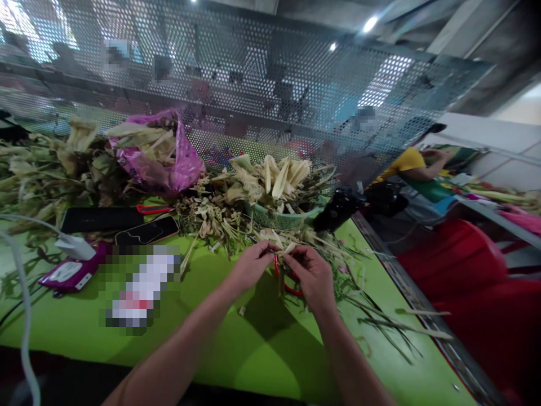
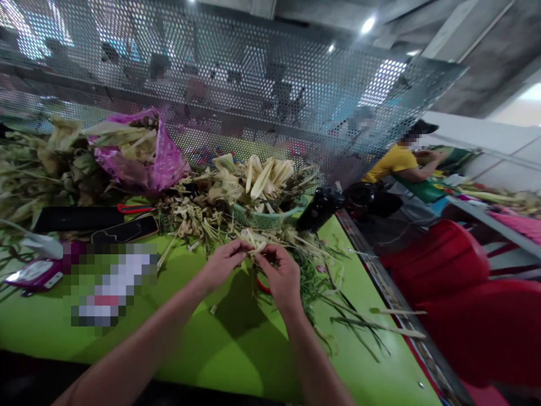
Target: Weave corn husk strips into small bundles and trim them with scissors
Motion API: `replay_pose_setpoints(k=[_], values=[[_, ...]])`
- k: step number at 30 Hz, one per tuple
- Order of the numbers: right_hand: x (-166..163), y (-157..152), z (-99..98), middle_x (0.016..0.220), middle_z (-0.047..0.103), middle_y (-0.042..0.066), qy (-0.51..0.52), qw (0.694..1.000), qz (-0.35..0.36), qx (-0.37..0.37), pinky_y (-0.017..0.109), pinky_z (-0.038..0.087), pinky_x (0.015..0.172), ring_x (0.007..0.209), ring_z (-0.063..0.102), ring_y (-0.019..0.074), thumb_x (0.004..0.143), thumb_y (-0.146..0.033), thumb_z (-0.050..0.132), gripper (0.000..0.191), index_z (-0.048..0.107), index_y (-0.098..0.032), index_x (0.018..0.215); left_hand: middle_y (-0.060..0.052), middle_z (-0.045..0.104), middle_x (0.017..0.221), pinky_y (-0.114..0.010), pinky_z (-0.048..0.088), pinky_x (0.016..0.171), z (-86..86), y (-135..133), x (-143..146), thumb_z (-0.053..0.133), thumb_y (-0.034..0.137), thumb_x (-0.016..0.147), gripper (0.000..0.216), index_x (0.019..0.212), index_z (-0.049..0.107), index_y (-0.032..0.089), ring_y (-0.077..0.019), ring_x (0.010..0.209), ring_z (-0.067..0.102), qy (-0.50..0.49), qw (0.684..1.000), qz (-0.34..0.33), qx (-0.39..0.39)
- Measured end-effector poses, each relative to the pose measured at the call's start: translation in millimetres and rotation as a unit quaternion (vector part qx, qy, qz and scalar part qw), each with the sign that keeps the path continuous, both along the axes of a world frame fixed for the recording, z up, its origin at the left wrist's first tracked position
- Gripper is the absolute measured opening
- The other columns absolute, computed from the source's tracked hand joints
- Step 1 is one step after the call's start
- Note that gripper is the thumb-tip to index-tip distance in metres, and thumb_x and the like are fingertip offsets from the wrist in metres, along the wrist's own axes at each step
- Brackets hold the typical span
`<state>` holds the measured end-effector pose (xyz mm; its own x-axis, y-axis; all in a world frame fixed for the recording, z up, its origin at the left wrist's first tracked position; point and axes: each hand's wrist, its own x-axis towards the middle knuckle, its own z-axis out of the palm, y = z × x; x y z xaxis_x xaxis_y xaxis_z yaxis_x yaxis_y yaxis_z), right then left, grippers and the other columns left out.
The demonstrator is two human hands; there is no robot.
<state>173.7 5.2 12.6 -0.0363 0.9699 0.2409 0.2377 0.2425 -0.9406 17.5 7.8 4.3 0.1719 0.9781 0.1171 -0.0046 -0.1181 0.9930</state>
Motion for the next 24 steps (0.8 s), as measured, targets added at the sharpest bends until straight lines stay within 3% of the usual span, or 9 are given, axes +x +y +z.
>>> replay_pose_setpoints(k=[4, 10, 14, 24], values=[[1.8, 0.6, 1.6, 0.077, 0.063, 0.002, 0.011, 1.000, 0.021, 0.005, 0.028, 0.046, 0.066, 0.070, 0.056, 0.0164, 0.075, -0.038, 0.069, 0.019, 0.065, -0.021, 0.082, -0.005, 0.061, 0.092, -0.030, 0.044, 0.082, 3.8, -2.9, 2.4, 0.059, 0.023, 0.079, 0.014, 0.091, 0.057, 0.016, -0.0162, 0.087, 0.055, -0.051, 0.998, -0.019, -0.011], [4.4, 0.7, 0.1, 0.071, 0.060, 0.001, -0.015, 1.000, 0.013, 0.005, 0.025, 0.042, 0.055, 0.062, 0.052, 0.0137, 0.074, -0.036, 0.068, 0.020, 0.065, -0.019, 0.084, -0.007, 0.064, 0.094, -0.031, 0.044, 0.087, 6.4, -4.6, 5.8, 0.060, 0.013, 0.077, 0.016, 0.093, 0.059, 0.015, -0.0157, 0.089, 0.058, -0.121, 0.990, -0.043, -0.052], [4.4, -1.4, 3.7, 0.070, 0.059, 0.001, -0.031, 0.999, 0.011, 0.018, 0.025, 0.040, 0.051, 0.059, 0.051, 0.0134, 0.076, -0.036, 0.067, 0.020, 0.064, -0.019, 0.087, -0.008, 0.065, 0.094, -0.034, 0.044, 0.087, 5.6, -4.8, 6.8, 0.061, 0.014, 0.075, 0.017, 0.092, 0.061, 0.015, -0.0170, 0.089, 0.059, -0.120, 0.991, -0.035, -0.054], [3.9, -1.5, 5.1, 0.078, 0.063, 0.002, -0.040, 0.997, -0.012, 0.069, 0.027, 0.045, 0.062, 0.069, 0.056, 0.0159, 0.078, -0.032, 0.066, 0.016, 0.062, -0.020, 0.086, -0.006, 0.063, 0.095, -0.030, 0.042, 0.084, 6.4, -5.5, 4.3, 0.057, 0.026, 0.079, 0.019, 0.095, 0.062, 0.016, -0.0170, 0.089, 0.056, -0.092, 0.994, -0.042, -0.051]])
